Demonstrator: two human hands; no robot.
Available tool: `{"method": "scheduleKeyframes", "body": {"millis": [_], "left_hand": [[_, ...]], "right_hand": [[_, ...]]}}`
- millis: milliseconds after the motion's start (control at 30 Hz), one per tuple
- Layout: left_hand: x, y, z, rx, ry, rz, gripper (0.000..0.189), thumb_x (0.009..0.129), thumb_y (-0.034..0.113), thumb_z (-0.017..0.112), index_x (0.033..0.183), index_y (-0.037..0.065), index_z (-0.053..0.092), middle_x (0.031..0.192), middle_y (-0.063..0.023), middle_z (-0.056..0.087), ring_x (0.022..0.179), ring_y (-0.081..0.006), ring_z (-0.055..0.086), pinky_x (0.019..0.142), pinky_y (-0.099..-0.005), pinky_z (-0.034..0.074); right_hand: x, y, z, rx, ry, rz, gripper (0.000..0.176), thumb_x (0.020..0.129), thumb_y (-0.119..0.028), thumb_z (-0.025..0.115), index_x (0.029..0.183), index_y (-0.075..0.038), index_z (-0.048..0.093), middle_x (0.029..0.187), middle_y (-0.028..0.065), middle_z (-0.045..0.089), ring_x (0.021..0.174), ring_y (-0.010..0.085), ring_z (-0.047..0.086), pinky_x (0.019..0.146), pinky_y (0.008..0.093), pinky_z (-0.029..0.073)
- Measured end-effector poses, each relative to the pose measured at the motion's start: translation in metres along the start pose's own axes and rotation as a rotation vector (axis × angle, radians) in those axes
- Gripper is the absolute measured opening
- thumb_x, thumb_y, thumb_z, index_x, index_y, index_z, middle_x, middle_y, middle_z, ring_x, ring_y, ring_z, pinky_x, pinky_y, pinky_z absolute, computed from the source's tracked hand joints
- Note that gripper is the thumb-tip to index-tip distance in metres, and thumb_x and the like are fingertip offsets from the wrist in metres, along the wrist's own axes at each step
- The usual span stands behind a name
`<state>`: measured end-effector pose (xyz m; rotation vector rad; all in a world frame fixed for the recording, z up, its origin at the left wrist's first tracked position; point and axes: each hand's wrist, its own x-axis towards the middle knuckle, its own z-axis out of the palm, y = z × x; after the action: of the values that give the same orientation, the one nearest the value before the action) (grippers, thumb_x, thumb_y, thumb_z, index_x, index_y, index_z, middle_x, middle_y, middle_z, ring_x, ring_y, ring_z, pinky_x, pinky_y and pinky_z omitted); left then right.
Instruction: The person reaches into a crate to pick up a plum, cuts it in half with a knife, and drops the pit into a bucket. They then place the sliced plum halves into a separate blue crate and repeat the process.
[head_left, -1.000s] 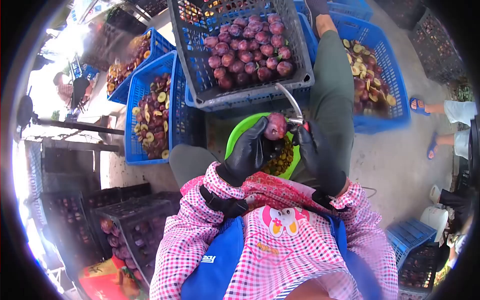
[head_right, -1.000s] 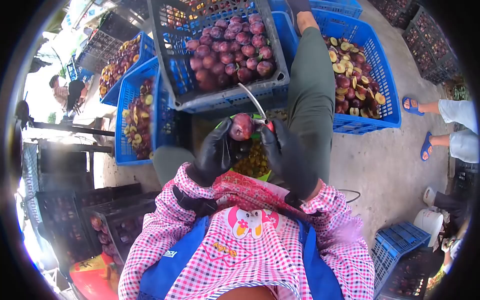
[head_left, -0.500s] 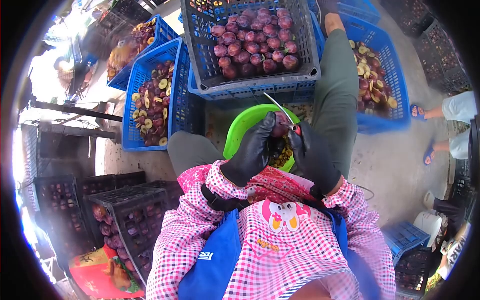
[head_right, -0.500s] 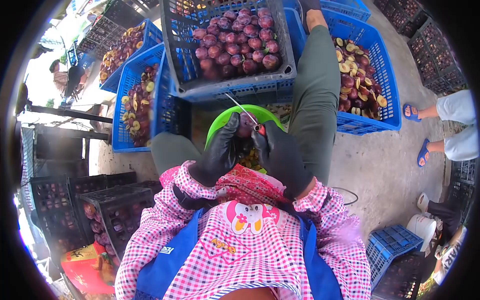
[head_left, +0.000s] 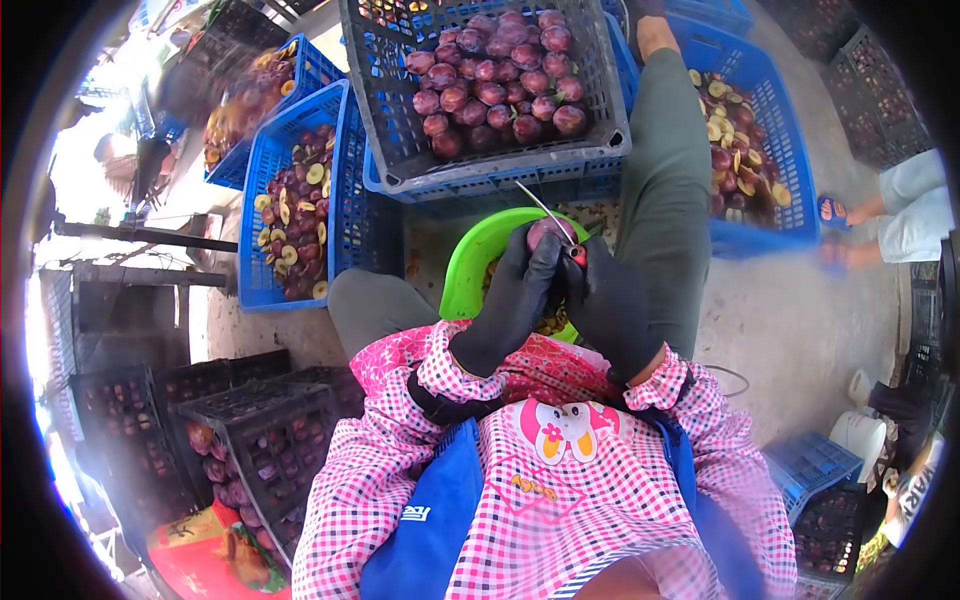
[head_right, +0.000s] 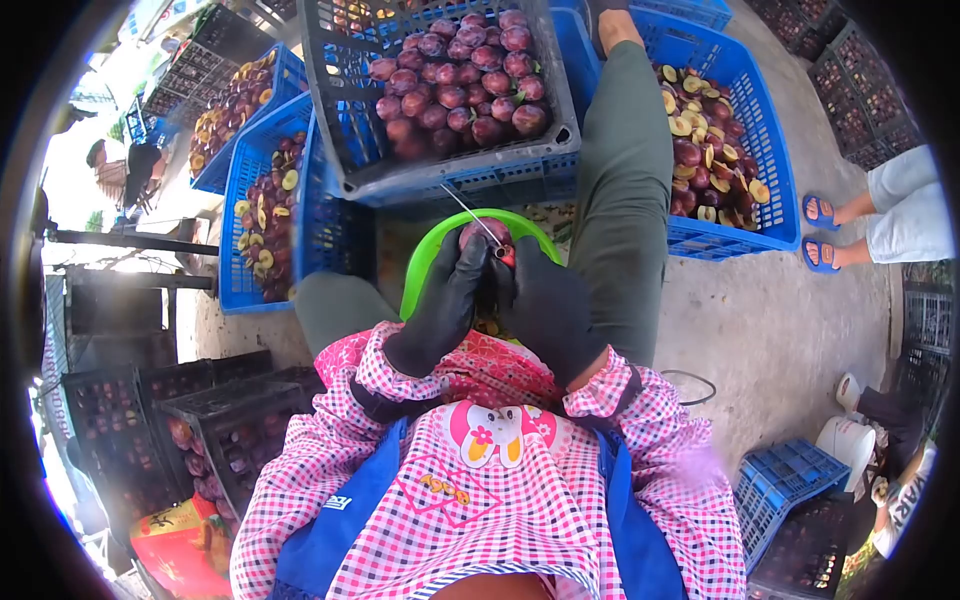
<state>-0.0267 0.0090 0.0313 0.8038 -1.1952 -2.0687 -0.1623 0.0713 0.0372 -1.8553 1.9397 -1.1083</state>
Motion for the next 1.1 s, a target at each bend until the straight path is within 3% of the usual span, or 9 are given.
{"method": "scheduleKeyframes", "body": {"millis": [133,200,300,433,533,833,933,1033,1100], "left_hand": [[0.006,0.012,0.000,0.367,0.062,0.133,0.042,0.103,0.033,0.044,0.132,0.004,0.043,0.115,-0.0073,0.058,0.106,-0.0165,0.057,0.093,-0.0305,0.046],[0.012,0.008,-0.012,0.224,0.025,0.150,0.046,0.102,0.034,0.046,0.135,0.002,0.041,0.119,-0.0073,0.056,0.107,-0.0149,0.055,0.093,-0.0284,0.045],[0.016,0.013,-0.021,-0.160,-0.042,0.104,0.051,0.101,0.031,0.051,0.140,0.001,0.037,0.127,-0.0074,0.052,0.116,-0.0154,0.051,0.099,-0.0283,0.042],[0.018,0.012,-0.028,0.035,-0.001,0.126,0.048,0.099,0.023,0.055,0.138,0.001,0.039,0.129,-0.0080,0.052,0.118,-0.0150,0.051,0.102,-0.0292,0.040],[0.017,0.013,-0.029,0.118,-0.005,0.129,0.046,0.099,0.022,0.055,0.137,0.000,0.041,0.128,-0.0077,0.053,0.118,-0.0143,0.051,0.103,-0.0289,0.040],[0.014,0.012,-0.022,0.071,0.080,0.125,0.048,0.096,0.028,0.060,0.132,-0.002,0.046,0.121,-0.0082,0.058,0.112,-0.0147,0.055,0.101,-0.0310,0.041],[0.010,0.019,-0.017,0.381,0.054,0.230,0.046,0.097,0.026,0.059,0.131,-0.002,0.047,0.122,-0.0086,0.057,0.114,-0.0156,0.054,0.102,-0.0320,0.041],[0.010,0.027,-0.015,0.250,0.060,0.161,0.044,0.098,0.027,0.057,0.130,-0.002,0.048,0.122,-0.0092,0.056,0.114,-0.0170,0.053,0.102,-0.0333,0.041],[0.012,0.029,-0.014,-0.525,-0.126,-0.144,0.047,0.097,0.031,0.057,0.131,-0.001,0.046,0.122,-0.0093,0.055,0.113,-0.0169,0.053,0.101,-0.0329,0.041]], "right_hand": [[-0.001,0.012,-0.001,0.016,0.007,0.008,0.024,0.098,-0.028,0.053,0.097,-0.003,0.053,0.066,0.0134,0.058,0.053,0.0310,0.058,0.048,0.0414,0.043],[0.006,0.019,-0.017,1.343,-0.478,0.647,0.026,0.101,-0.029,0.050,0.099,-0.004,0.054,0.069,0.0004,0.053,0.053,0.0122,0.050,0.048,0.0300,0.039],[0.008,-0.011,-0.042,1.198,-0.350,0.542,0.027,0.103,-0.030,0.047,0.100,-0.004,0.055,0.075,-0.0075,0.046,0.060,0.0018,0.040,0.050,0.0228,0.034],[-0.001,0.001,-0.018,0.285,-0.126,0.054,0.021,0.097,-0.023,0.056,0.100,-0.002,0.054,0.067,0.0129,0.057,0.055,0.0274,0.057,0.050,0.0378,0.041],[-0.001,-0.001,-0.013,0.164,-0.117,0.037,0.021,0.093,-0.021,0.058,0.099,-0.002,0.054,0.067,0.0209,0.057,0.060,0.0398,0.059,0.051,0.0460,0.042],[-0.003,0.003,0.001,0.065,-0.112,0.018,0.020,0.094,-0.022,0.057,0.095,-0.003,0.052,0.063,0.0185,0.058,0.057,0.0390,0.059,0.049,0.0476,0.042],[-0.007,0.010,0.011,0.005,-0.120,0.042,0.020,0.094,-0.022,0.057,0.096,-0.003,0.051,0.065,0.0190,0.058,0.057,0.0389,0.059,0.049,0.0477,0.043],[-0.009,0.006,0.013,0.063,-0.067,0.028,0.021,0.094,-0.022,0.056,0.098,-0.003,0.050,0.066,0.0194,0.059,0.058,0.0392,0.059,0.050,0.0477,0.044],[-0.007,0.000,0.014,0.071,-0.029,0.038,0.021,0.094,-0.021,0.056,0.100,-0.002,0.050,0.067,0.0197,0.059,0.058,0.0397,0.059,0.050,0.0478,0.044]]}}
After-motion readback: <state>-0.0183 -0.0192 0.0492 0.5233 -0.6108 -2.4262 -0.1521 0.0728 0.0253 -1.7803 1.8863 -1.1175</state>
